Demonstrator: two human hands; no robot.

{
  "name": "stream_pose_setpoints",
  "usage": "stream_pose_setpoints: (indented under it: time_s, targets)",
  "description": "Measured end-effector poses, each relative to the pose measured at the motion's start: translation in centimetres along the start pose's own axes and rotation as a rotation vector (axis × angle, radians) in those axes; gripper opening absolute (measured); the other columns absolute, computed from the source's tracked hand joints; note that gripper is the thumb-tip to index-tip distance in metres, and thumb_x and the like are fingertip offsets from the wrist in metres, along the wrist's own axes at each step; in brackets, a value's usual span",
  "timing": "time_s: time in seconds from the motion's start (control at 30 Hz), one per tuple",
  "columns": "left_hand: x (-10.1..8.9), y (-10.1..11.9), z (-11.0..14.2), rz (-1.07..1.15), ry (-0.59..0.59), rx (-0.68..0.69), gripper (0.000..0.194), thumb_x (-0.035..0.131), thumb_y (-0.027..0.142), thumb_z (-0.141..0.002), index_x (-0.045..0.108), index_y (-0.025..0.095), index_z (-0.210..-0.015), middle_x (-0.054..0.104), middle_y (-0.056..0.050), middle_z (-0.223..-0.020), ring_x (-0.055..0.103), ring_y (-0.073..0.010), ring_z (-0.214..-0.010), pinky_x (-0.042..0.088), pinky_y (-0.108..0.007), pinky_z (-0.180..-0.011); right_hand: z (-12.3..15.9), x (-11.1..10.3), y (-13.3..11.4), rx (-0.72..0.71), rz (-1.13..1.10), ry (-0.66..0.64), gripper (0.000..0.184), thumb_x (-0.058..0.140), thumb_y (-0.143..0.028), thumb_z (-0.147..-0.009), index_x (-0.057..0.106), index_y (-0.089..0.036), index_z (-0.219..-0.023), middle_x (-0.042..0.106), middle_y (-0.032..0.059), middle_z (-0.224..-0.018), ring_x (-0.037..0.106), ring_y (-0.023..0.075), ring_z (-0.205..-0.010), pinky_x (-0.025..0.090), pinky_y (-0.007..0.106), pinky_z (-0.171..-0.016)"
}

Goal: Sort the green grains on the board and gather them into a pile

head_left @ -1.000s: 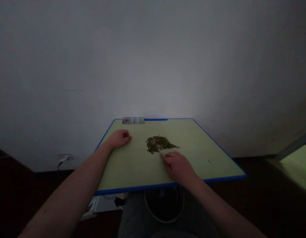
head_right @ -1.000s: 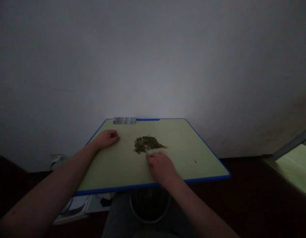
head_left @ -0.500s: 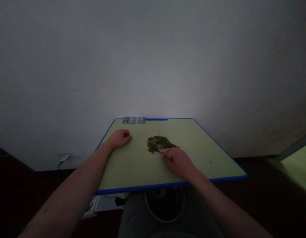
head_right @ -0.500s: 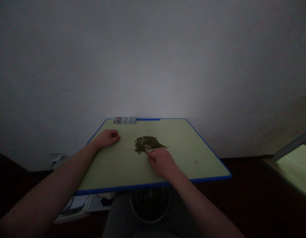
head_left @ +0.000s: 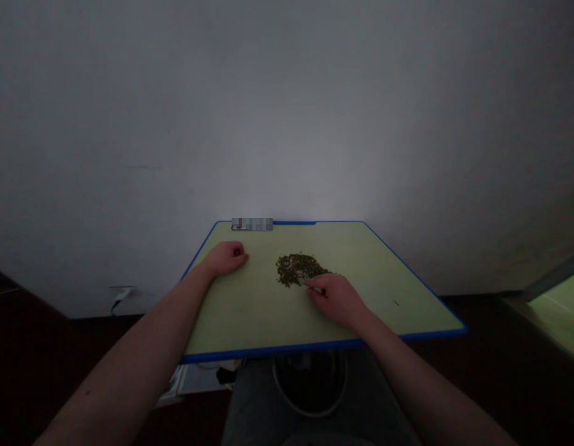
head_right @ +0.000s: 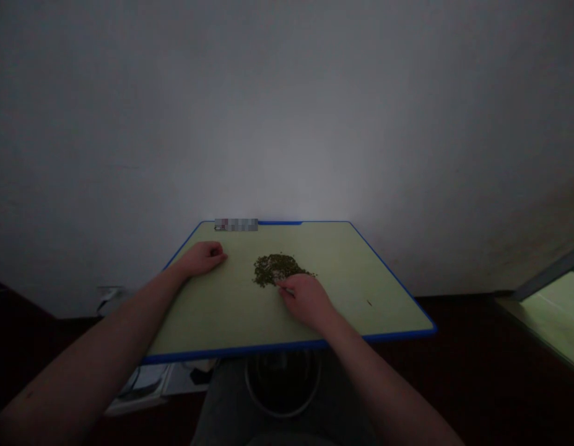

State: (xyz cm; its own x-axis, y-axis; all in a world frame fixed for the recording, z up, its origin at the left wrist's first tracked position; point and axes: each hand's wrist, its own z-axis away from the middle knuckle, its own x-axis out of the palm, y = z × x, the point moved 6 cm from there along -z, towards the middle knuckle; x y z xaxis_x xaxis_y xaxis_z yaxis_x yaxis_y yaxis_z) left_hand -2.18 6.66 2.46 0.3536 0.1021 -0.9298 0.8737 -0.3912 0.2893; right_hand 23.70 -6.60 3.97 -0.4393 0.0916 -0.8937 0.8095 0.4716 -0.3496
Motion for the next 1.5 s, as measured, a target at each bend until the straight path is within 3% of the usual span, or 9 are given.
stream_pose_setpoints:
  time_s: [0.37,0.77,1.5]
  targets:
    - [-0.3,0.3,0.2,0.017,0.003,-0.007,0.026,0.047,0.042,-0.071,0.054,0.017,-0.065,0.055,-0.001,-0.061,0.046,-0.0113,-0.056,0.031,-0.024,-0.053,0.6,-0.4,-0.7,-0.166,-0.016,-0.083,0.03,0.046,-0.024,-0.082,0.064,-0.026,-0.106,0.068,0.0014,-0.099,0.058,0.0167,-0.093,0.042,0.031,-0.082]
    - [0.0,0.0,0.1,0.011,-0.002,-0.008,0.027,0.047,0.042,-0.072,0.055,0.017,-0.066,0.055,-0.002,-0.062,0.046,-0.0116,-0.057,0.03,-0.025,-0.054,-0.4,-0.2,0.3,-0.079,-0.023,-0.059,0.027,0.047,-0.026,-0.082,0.066,-0.024,-0.102,0.069,0.0027,-0.096,0.06,0.0171,-0.089,0.044,0.029,-0.077]
    - [-0.2,0.2,0.1,0.016,-0.003,-0.022,0.027,0.047,0.042,-0.072,0.054,0.017,-0.066,0.055,-0.001,-0.061,0.046,-0.0117,-0.056,0.03,-0.025,-0.054,-2.8,0.6,-0.9,-0.179,-0.048,-0.121,0.027,0.051,-0.028,-0.08,0.065,-0.027,-0.102,0.069,0.0008,-0.093,0.061,0.016,-0.085,0.042,0.027,-0.075]
